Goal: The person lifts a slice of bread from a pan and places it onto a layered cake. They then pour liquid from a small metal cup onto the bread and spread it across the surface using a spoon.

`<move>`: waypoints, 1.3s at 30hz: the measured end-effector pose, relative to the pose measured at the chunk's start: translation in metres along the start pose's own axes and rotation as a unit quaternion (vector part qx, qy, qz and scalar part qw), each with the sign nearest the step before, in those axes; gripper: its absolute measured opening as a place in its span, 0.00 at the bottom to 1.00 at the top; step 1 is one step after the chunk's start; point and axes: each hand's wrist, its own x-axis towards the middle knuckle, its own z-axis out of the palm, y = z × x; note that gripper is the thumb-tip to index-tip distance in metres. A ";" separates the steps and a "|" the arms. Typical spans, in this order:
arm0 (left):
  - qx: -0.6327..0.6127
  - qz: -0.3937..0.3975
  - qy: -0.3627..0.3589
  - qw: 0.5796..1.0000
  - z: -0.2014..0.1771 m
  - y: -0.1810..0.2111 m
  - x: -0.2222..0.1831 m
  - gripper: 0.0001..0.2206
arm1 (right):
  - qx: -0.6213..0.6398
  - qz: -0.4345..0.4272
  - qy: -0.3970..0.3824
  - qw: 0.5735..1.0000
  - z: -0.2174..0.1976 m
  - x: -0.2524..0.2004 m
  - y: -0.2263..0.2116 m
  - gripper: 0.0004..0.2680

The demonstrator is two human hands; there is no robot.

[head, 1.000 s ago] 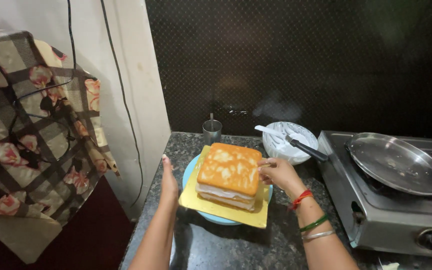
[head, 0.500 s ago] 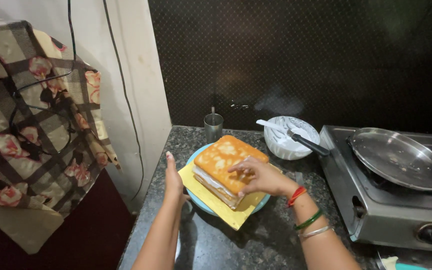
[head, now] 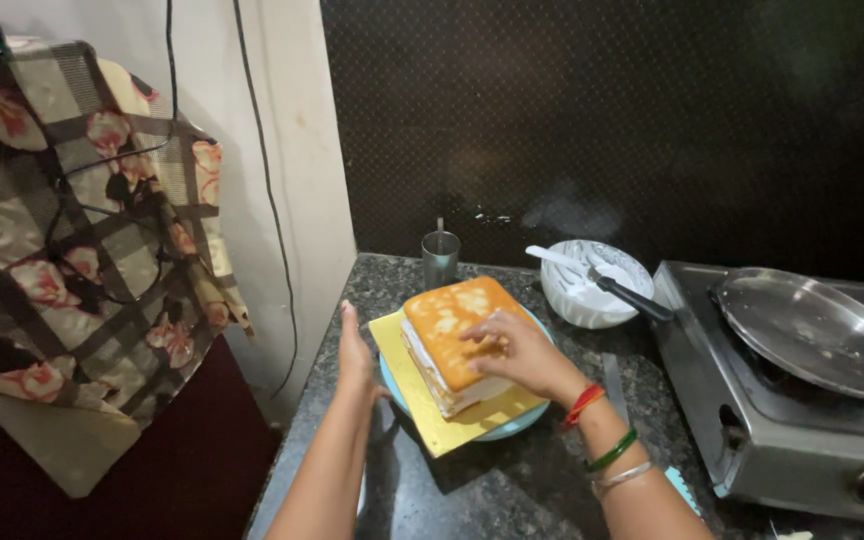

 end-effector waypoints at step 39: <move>0.135 0.251 0.102 0.953 -0.017 -0.023 0.060 0.35 | 0.090 0.275 0.137 0.947 -0.027 -0.004 0.094 0.15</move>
